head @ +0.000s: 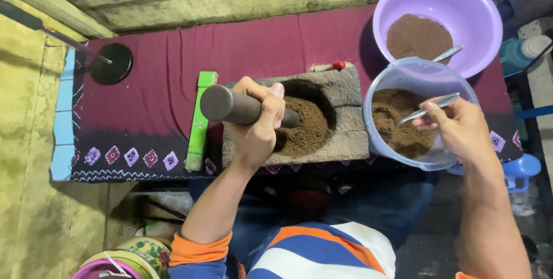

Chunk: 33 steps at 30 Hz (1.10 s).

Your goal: Grinding and pounding brown powder in a stone mortar using a pestle and transferring it between containers with a spoon.

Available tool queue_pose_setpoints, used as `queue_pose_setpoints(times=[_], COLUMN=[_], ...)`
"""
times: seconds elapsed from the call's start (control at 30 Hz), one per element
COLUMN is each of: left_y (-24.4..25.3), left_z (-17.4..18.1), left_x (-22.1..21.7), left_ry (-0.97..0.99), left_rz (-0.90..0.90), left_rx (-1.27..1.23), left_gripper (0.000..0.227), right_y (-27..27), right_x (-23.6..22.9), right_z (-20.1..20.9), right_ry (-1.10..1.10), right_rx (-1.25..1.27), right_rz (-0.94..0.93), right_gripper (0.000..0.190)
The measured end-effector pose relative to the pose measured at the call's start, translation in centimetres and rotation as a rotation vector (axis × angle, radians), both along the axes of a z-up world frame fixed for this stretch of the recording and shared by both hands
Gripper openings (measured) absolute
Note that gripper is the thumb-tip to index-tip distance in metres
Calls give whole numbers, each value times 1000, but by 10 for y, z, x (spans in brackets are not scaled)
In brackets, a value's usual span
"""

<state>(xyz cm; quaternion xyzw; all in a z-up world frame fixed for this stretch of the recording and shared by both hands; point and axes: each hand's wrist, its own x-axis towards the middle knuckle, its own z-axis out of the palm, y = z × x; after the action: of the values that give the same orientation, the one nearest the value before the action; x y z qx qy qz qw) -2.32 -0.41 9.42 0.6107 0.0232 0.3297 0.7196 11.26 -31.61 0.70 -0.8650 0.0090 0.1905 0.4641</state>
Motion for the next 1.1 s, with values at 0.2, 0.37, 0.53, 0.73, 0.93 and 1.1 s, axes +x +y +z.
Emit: queue_pose_setpoints(times=[0.2, 0.37, 0.53, 0.73, 0.93, 1.1], left_y=[-16, -27, -21, -19, -15, -11], left_z=[22, -43, -47, -65, -68, -69], left_x=[-3, 23, 29, 23, 23, 23], left_ry=[19, 161, 106, 85, -2, -126], left_rz=[-89, -48, -73, -29, -24, -61], left_rx=[23, 88, 139, 44, -97, -143], left_gripper=[28, 29, 28, 26, 27, 25], right_y=[-9, -22, -40, -73, -86, -78], right_x=[-5, -6, -1, 10, 18, 26], right_z=[-9, -11, -19, -38, -29, -10], right_ry=[-76, -89, -149, -153, -143, -162], right_rx=[153, 239, 253, 319, 334, 361], right_rz=[-61, -113, -130, -182, -129, -64], right_gripper=[22, 20, 18, 16, 16, 16])
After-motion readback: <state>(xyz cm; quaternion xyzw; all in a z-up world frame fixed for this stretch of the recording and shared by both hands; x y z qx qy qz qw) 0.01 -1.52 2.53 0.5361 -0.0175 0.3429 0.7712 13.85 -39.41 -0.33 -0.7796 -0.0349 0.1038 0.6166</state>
